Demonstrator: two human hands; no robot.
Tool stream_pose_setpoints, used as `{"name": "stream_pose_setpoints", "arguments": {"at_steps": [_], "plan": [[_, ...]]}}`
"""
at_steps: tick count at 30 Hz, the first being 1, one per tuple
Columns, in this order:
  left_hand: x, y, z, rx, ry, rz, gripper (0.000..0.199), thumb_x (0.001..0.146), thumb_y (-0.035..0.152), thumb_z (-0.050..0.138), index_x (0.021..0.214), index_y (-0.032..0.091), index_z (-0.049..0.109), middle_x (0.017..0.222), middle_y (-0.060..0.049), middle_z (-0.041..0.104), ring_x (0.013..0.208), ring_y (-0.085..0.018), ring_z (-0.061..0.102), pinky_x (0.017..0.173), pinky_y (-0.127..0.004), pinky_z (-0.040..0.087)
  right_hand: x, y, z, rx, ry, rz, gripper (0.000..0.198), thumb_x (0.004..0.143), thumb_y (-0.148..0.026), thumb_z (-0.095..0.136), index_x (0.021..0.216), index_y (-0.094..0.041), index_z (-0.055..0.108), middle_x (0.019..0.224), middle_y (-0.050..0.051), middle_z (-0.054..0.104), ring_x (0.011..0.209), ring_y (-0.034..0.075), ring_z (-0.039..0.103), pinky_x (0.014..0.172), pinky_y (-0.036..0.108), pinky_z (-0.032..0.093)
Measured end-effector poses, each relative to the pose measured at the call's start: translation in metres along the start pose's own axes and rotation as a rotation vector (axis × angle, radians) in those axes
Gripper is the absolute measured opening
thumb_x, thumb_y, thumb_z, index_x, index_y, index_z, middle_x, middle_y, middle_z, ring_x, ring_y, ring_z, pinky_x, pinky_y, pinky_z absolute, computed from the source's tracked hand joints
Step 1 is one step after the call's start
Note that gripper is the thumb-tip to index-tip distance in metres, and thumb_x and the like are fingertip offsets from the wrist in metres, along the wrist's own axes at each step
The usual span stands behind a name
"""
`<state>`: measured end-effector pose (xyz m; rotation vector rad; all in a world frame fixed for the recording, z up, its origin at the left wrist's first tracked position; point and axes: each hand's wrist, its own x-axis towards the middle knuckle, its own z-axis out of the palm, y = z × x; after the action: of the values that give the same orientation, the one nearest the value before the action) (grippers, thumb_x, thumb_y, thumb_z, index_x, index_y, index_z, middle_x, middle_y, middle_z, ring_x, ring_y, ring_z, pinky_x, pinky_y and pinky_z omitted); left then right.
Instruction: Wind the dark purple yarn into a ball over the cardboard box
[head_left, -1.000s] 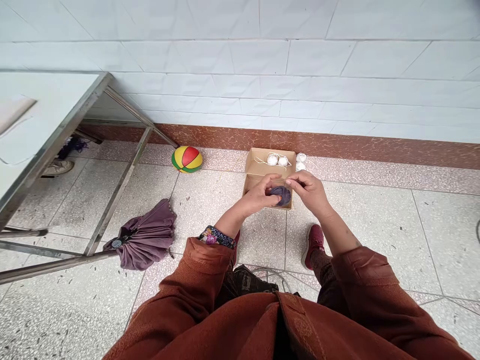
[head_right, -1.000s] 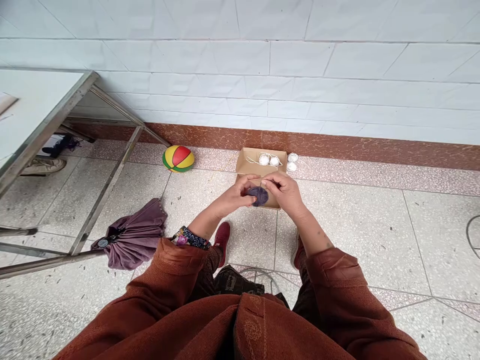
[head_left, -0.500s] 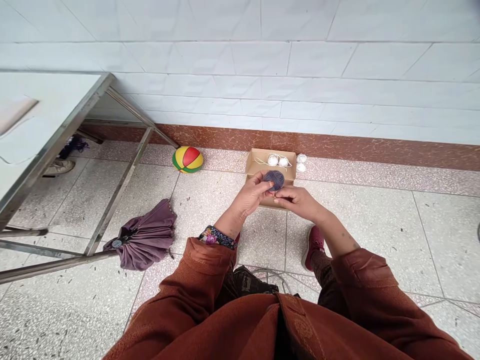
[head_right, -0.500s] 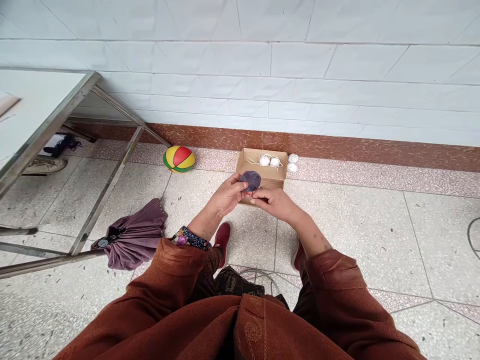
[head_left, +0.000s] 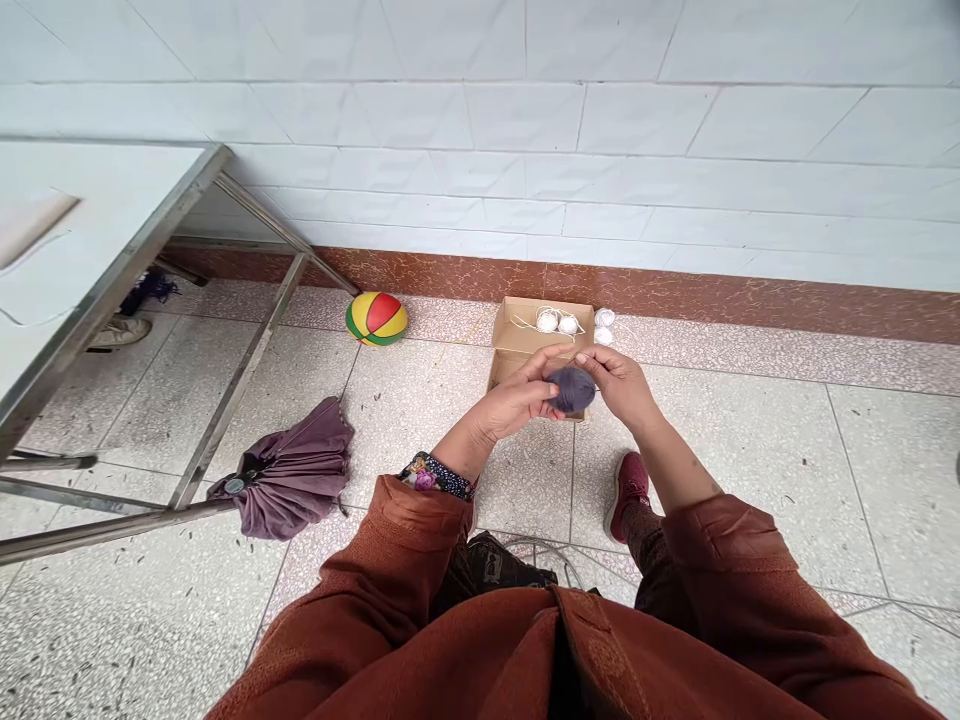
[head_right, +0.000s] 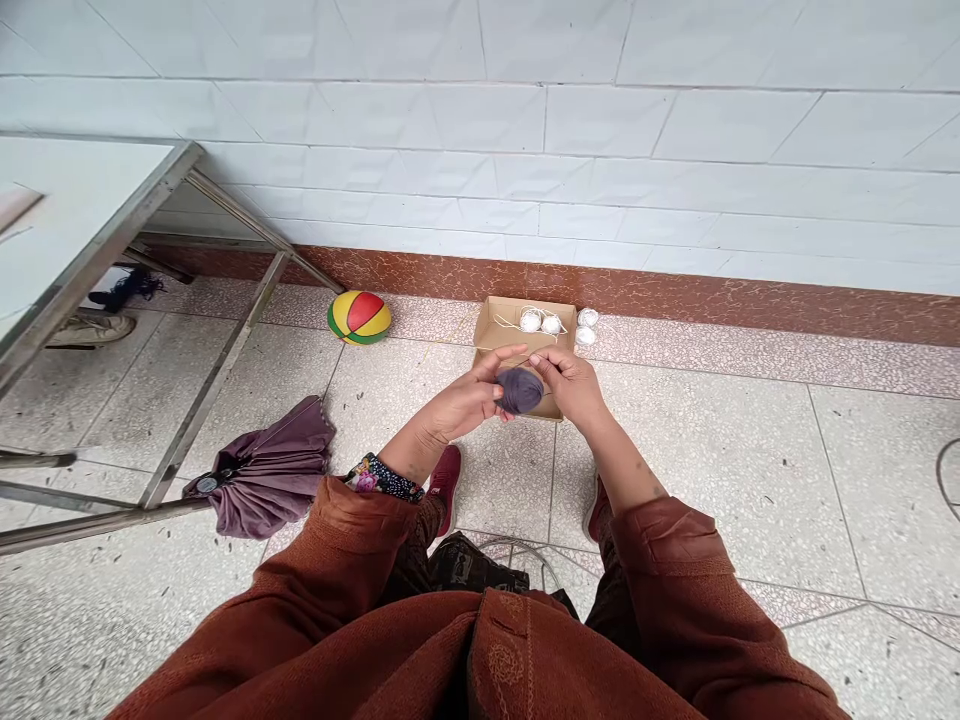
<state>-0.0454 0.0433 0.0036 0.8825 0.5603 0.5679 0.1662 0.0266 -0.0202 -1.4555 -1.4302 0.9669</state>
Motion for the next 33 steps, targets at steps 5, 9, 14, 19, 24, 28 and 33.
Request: {"name": "stream_pose_setpoints", "arguments": {"at_steps": [5, 9, 14, 19, 24, 28, 33], "plan": [[0.005, 0.003, -0.004, -0.157, 0.184, 0.079, 0.052, 0.074, 0.034, 0.085, 0.121, 0.019, 0.067, 0.114, -0.008, 0.073, 0.085, -0.014, 0.066, 0.075, -0.027, 0.053, -0.003, 0.000, 0.004, -0.077, -0.158, -0.068, 0.029, 0.100, -0.045, 0.061, 0.088, -0.024, 0.075, 0.085, 0.003, 0.076, 0.083, 0.022, 0.068, 0.080, 0.036, 0.052], [0.009, 0.000, -0.009, -0.019, 0.381, 0.079, 0.042, 0.077, 0.034, 0.082, 0.111, 0.018, 0.065, 0.102, -0.002, 0.070, 0.077, -0.010, 0.063, 0.077, -0.026, 0.053, -0.009, -0.012, 0.003, -0.087, -0.386, -0.237, 0.027, 0.104, -0.045, 0.062, 0.094, -0.026, 0.078, 0.088, 0.002, 0.078, 0.082, 0.019, 0.069, 0.079, 0.033, 0.052], [0.011, -0.005, -0.010, 0.380, 0.445, 0.069, 0.045, 0.076, 0.030, 0.081, 0.118, 0.018, 0.066, 0.107, -0.003, 0.070, 0.086, -0.013, 0.063, 0.081, -0.029, 0.050, -0.010, -0.023, -0.002, -0.061, -0.289, -0.326, 0.025, 0.104, -0.049, 0.066, 0.096, -0.029, 0.080, 0.090, 0.002, 0.077, 0.083, 0.020, 0.069, 0.079, 0.035, 0.054], [0.004, -0.006, -0.003, 0.379, 0.176, 0.001, 0.082, 0.077, 0.027, 0.080, 0.153, 0.025, 0.050, 0.109, -0.004, 0.071, 0.082, -0.014, 0.064, 0.078, -0.031, 0.051, -0.004, -0.017, -0.005, -0.054, -0.022, -0.247, 0.028, 0.102, -0.051, 0.068, 0.088, -0.028, 0.078, 0.088, 0.004, 0.077, 0.086, 0.023, 0.069, 0.084, 0.040, 0.056], [0.001, -0.002, 0.000, -0.003, 0.028, 0.001, 0.080, 0.080, 0.036, 0.077, 0.155, 0.029, 0.052, 0.113, -0.006, 0.072, 0.074, -0.013, 0.065, 0.072, -0.030, 0.053, -0.002, 0.000, 0.000, -0.060, -0.028, -0.055, 0.027, 0.100, -0.045, 0.065, 0.085, -0.024, 0.073, 0.080, 0.001, 0.073, 0.075, 0.019, 0.063, 0.074, 0.034, 0.050], [0.007, -0.003, -0.006, -0.171, 0.196, 0.028, 0.051, 0.081, 0.037, 0.077, 0.126, 0.019, 0.066, 0.106, -0.007, 0.074, 0.077, -0.013, 0.066, 0.073, -0.029, 0.054, -0.004, 0.003, 0.003, -0.118, -0.179, -0.077, 0.025, 0.098, -0.038, 0.064, 0.079, -0.023, 0.071, 0.077, 0.001, 0.070, 0.075, 0.019, 0.063, 0.072, 0.033, 0.048], [0.013, -0.003, -0.010, -0.129, 0.356, -0.007, 0.029, 0.086, 0.033, 0.072, 0.109, 0.017, 0.064, 0.091, -0.002, 0.071, 0.070, -0.010, 0.062, 0.074, -0.026, 0.053, -0.008, -0.010, 0.001, -0.027, -0.383, -0.170, 0.025, 0.101, -0.045, 0.066, 0.094, -0.025, 0.080, 0.089, 0.002, 0.077, 0.082, 0.018, 0.067, 0.079, 0.033, 0.052]]}}
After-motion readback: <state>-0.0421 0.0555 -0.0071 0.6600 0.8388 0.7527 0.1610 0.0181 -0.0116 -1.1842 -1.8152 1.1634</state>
